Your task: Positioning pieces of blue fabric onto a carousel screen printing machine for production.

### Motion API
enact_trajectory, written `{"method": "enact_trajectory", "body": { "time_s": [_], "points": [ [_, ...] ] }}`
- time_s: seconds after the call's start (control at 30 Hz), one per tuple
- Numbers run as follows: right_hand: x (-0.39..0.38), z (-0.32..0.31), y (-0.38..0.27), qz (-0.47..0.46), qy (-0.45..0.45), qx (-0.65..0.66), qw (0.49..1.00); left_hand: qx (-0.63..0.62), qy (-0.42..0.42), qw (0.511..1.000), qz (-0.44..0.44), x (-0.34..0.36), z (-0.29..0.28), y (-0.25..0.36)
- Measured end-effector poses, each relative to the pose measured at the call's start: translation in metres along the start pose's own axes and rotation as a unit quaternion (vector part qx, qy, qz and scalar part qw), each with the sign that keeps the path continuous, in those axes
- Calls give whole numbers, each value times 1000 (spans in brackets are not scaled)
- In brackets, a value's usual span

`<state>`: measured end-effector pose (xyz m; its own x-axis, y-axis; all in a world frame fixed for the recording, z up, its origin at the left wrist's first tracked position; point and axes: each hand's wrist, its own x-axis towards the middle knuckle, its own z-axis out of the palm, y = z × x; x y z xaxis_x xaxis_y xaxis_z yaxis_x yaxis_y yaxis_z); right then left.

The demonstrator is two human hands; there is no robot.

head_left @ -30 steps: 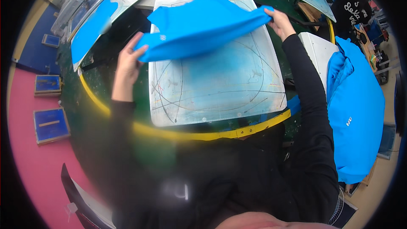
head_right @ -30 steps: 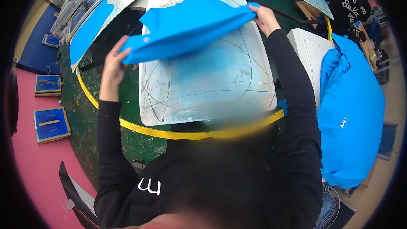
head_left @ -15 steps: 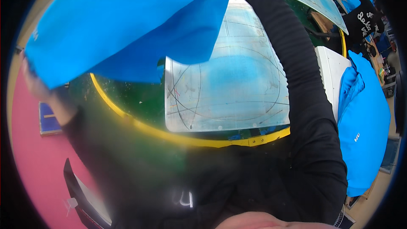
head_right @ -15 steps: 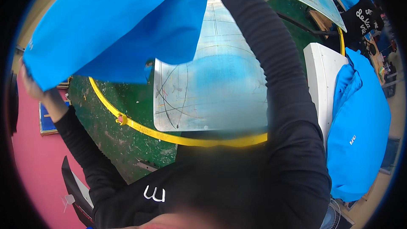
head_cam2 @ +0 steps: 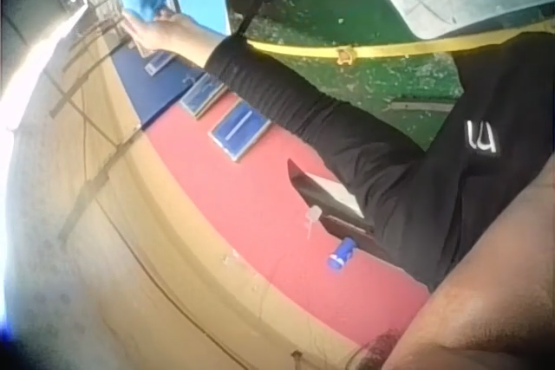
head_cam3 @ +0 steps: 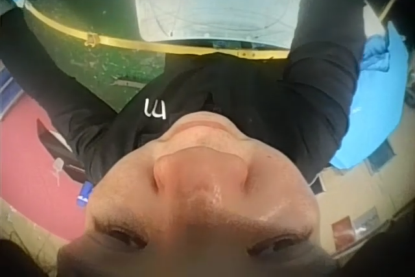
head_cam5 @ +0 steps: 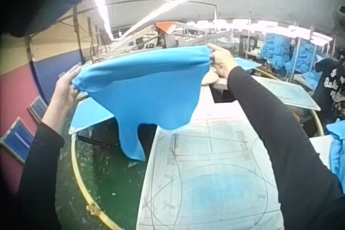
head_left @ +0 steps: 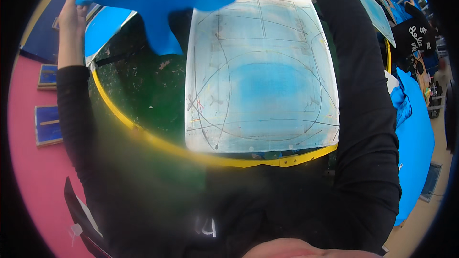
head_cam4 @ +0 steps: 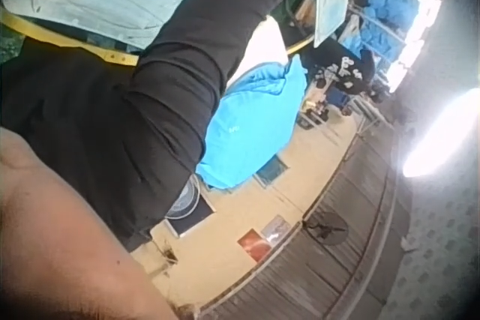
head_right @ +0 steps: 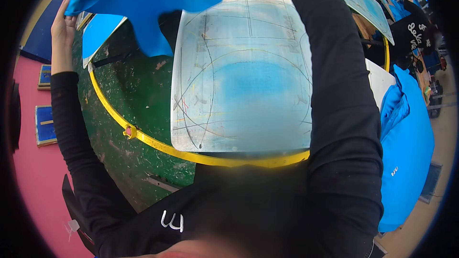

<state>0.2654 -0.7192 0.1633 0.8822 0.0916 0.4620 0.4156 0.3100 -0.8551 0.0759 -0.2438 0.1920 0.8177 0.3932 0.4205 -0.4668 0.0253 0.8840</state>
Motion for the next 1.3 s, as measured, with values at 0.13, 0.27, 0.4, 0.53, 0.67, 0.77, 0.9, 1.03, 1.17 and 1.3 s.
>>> {"method": "enact_trajectory", "body": {
  "time_s": [0.13, 0.27, 0.4, 0.53, 0.67, 0.77, 0.9, 1.03, 1.17, 1.3],
  "points": [
    [-53, -16, -22, 42, -12, 16, 999, 156, -77, 984, -37, -44, -5, -3],
    [-110, -107, -32, 26, 19, -38, 999, 97, -149, 975, -133, -126, 56, -42],
    [-197, -152, -27, 13, 98, -125, 987, 84, -205, 954, -201, -203, 89, -72],
    [-293, -176, -20, 99, 154, -127, 975, 102, -254, 917, -288, -266, 87, -115],
    [-385, -198, -2, 159, 200, -213, 943, 97, -271, 890, -354, -314, 83, -131],
    [-433, -183, 15, 237, 198, -176, 935, 128, -274, 873, -382, -330, 65, -132],
    [-479, -170, 28, 248, 221, -209, 920, 123, -282, 856, -417, -342, 45, -145],
    [-505, -146, 41, 248, 252, -206, 912, 184, -284, 850, -403, -357, 28, -159],
    [-529, -117, 49, 232, 265, -279, 893, 233, -249, 907, -247, -379, 17, -178],
    [-547, -100, 53, 198, 272, -274, 901, 204, -216, 908, -294, -383, 31, -152]
  ]
}}
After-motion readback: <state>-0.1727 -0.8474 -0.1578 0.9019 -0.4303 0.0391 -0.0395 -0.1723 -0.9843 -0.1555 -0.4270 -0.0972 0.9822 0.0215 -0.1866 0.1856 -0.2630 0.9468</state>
